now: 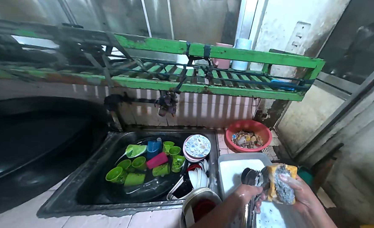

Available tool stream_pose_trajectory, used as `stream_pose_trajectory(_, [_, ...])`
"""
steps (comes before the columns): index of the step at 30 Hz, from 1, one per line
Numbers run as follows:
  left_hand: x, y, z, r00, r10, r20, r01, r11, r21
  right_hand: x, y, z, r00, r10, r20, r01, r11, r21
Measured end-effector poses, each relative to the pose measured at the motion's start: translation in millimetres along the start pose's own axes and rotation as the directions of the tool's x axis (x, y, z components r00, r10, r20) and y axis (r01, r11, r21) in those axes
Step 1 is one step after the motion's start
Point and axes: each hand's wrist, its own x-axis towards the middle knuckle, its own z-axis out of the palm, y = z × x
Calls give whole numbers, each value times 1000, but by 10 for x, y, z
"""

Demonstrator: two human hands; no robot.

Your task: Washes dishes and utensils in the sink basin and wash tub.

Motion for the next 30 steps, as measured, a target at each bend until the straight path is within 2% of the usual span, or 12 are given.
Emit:
stream_pose_trajectory(2, [30, -4, -5, 999, 4, -32, -3, 1000, 30, 56, 4, -68, 998, -31, -55, 34, 998, 60])
stream_pose_trajectory(5, [-8, 1, 0, 974, 50, -219, -19, 990, 139, 86, -3, -218, 996, -69, -57, 72, 996, 61])
stream_pose_trajectory(6, [3, -11, -5, 957, 80, -279, -38, 987, 153, 34, -20, -186, 998, -58, -38, 58, 998, -4])
stream_pose_trajectory(8, [23, -22, 5, 932, 126, -340, -75, 985, 158, -106, 0, 28, 999, -19, -41, 8, 966, -259])
stream_pose_trajectory(11, [6, -8, 31, 933, 121, -340, -66, 983, 170, -63, 192, 236, 986, -22, -163, -74, 823, -563])
stream_pose_trajectory(13, [11, -18, 43, 935, 105, -338, -33, 977, 213, 64, 338, 178, 968, -78, -240, -85, 795, -600])
stream_pose_trajectory(15, [41, -34, 45, 917, 113, -382, -11, 966, 259, 90, 477, 158, 958, -106, -266, -66, 821, -568])
stream_pose_trajectory(19, [36, -29, 12, 885, 155, -439, -20, 954, 298, 29, 574, 159, 984, -3, -181, -92, 850, -518])
stream_pose_trajectory(23, [63, -32, 46, 877, 144, -458, 0, 954, 301, 205, 340, -2, 972, -131, -193, -47, 700, -713])
stream_pose_trajectory(25, [68, -20, 58, 868, 142, -476, 4, 957, 292, 174, 350, 24, 977, -154, -149, -12, 654, -756])
stream_pose_trajectory(28, [68, -19, 26, 861, 139, -489, -3, 963, 268, 78, 510, 65, 996, -81, -32, 27, 637, -770])
stream_pose_trajectory(30, [76, -12, 27, 864, 113, -490, 24, 964, 264, 113, 447, 41, 997, -60, -55, -6, 615, -788])
